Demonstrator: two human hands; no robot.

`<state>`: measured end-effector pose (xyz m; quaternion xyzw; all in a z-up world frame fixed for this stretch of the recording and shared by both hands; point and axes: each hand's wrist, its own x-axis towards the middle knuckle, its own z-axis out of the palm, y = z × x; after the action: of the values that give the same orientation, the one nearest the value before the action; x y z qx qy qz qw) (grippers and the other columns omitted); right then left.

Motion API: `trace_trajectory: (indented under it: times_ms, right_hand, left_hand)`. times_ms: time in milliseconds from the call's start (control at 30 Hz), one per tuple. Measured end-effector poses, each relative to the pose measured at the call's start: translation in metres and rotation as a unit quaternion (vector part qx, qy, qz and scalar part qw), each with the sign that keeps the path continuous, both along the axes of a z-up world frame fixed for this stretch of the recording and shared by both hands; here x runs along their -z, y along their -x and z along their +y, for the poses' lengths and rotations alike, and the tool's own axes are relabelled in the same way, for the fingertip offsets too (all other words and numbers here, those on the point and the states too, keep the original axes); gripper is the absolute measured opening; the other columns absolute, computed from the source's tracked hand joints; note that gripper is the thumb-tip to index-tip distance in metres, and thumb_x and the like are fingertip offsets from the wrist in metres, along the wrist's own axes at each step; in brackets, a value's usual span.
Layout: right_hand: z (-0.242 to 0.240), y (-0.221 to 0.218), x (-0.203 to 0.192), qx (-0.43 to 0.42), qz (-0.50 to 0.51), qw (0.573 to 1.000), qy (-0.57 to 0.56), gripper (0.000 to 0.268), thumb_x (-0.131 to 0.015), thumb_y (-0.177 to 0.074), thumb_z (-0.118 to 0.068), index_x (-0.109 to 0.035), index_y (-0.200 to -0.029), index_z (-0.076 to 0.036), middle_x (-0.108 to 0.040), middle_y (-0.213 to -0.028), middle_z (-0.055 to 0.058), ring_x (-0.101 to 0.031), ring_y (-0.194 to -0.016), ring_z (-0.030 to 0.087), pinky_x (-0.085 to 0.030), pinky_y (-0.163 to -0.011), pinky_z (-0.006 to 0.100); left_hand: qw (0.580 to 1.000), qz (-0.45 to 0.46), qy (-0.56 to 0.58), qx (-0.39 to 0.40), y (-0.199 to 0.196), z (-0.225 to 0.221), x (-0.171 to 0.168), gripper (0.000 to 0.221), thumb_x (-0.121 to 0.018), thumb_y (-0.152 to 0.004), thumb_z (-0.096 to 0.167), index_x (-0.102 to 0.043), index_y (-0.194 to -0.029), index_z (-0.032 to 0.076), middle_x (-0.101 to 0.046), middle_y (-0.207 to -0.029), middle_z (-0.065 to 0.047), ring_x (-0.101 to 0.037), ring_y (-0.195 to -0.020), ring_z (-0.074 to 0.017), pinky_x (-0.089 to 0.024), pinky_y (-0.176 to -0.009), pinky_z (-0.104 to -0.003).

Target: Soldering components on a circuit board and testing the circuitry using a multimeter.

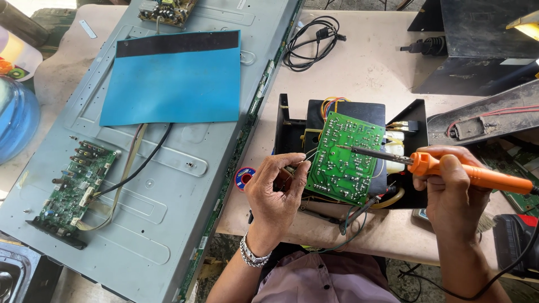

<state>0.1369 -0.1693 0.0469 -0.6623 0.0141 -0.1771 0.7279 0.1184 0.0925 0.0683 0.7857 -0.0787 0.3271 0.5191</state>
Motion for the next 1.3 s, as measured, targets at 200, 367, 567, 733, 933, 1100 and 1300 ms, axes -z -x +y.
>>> trace_trajectory:
  times_ms: [200, 367, 567, 733, 933, 1100, 1300]
  right_hand:
    - [0.003, 0.001, -0.003, 0.015, -0.015, 1.0, -0.011, 0.026, -0.053, -0.107, -0.028, -0.065, -0.106, -0.005, -0.063, -0.091, 0.009, -0.056, -0.068, 0.014, -0.045, -0.056, 0.022]
    - [-0.001, 0.0, -0.009, 0.038, -0.044, 0.998, -0.012, 0.037, -0.057, -0.108, -0.039, -0.062, -0.125, -0.006, -0.065, -0.102, 0.011, -0.061, -0.075, 0.012, -0.05, -0.067, 0.018]
    - [-0.003, 0.001, -0.006, 0.035, -0.044, 0.998, -0.001, 0.041, -0.06, -0.107, -0.045, -0.063, -0.116, -0.006, -0.067, -0.103, 0.01, -0.063, -0.08, 0.013, -0.049, -0.063, 0.02]
    - [-0.005, -0.006, -0.011, 0.047, -0.044, 0.997, -0.029, 0.039, -0.056, -0.106, -0.046, -0.062, -0.1, -0.008, -0.063, -0.082, 0.006, -0.052, -0.056, 0.012, -0.042, -0.053, 0.022]
    - [-0.001, -0.001, -0.009, 0.137, -0.026, 0.978, -0.152, 0.042, -0.058, -0.096, -0.053, -0.063, -0.101, -0.012, -0.064, -0.08, 0.002, -0.05, -0.058, 0.008, -0.039, -0.055, 0.019]
    - [0.005, 0.0, 0.0, 0.17, 0.026, 0.966, -0.192, 0.04, -0.053, -0.097, -0.052, -0.062, -0.107, -0.014, -0.056, -0.078, -0.001, -0.047, -0.058, 0.009, -0.04, -0.057, 0.02]
    - [0.013, 0.0, -0.001, 0.192, 0.058, 0.97, -0.134, 0.047, -0.049, -0.098, -0.057, -0.065, -0.111, -0.014, -0.049, -0.077, -0.003, -0.045, -0.06, 0.008, -0.039, -0.06, 0.02]
  left_hand:
    - [1.0, 0.022, 0.002, 0.0, -0.001, 0.002, -0.008, 0.008, -0.075, -0.094, 0.005, -0.072, -0.097, 0.011, -0.07, -0.096, -0.003, -0.055, -0.06, -0.0067, -0.052, -0.059, -0.019]
    - [0.999, 0.038, 0.018, 0.013, -0.005, 0.006, -0.016, 0.011, -0.072, -0.093, 0.003, -0.074, -0.102, 0.008, -0.07, -0.099, -0.007, -0.069, -0.08, -0.0118, -0.059, -0.069, -0.022]
    - [0.999, 0.028, 0.012, 0.038, -0.011, 0.004, -0.014, 0.012, -0.072, -0.095, 0.002, -0.075, -0.106, 0.008, -0.068, -0.098, -0.006, -0.067, -0.076, -0.0103, -0.058, -0.065, -0.02]
    - [0.999, 0.007, 0.004, 0.045, -0.008, 0.005, -0.011, 0.012, -0.075, -0.095, 0.005, -0.074, -0.105, 0.011, -0.072, -0.095, -0.003, -0.059, -0.06, -0.007, -0.053, -0.055, -0.019]
    - [0.999, -0.027, 0.004, 0.019, 0.009, 0.025, 0.0, 0.013, -0.077, -0.094, 0.01, -0.074, -0.107, 0.012, -0.075, -0.093, -0.004, -0.055, -0.058, -0.0046, -0.049, -0.05, -0.015]
    - [0.998, -0.017, 0.029, -0.044, 0.047, 0.033, 0.018, 0.015, -0.07, -0.095, 0.001, -0.073, -0.107, 0.01, -0.069, -0.099, -0.006, -0.053, -0.057, -0.0032, -0.05, -0.049, -0.015]
    - [0.999, 0.012, -0.016, -0.032, 0.086, 0.026, 0.098, 0.013, -0.071, -0.095, 0.018, -0.071, -0.105, 0.009, -0.071, -0.098, -0.009, -0.075, -0.084, -0.0171, -0.07, -0.071, -0.026]
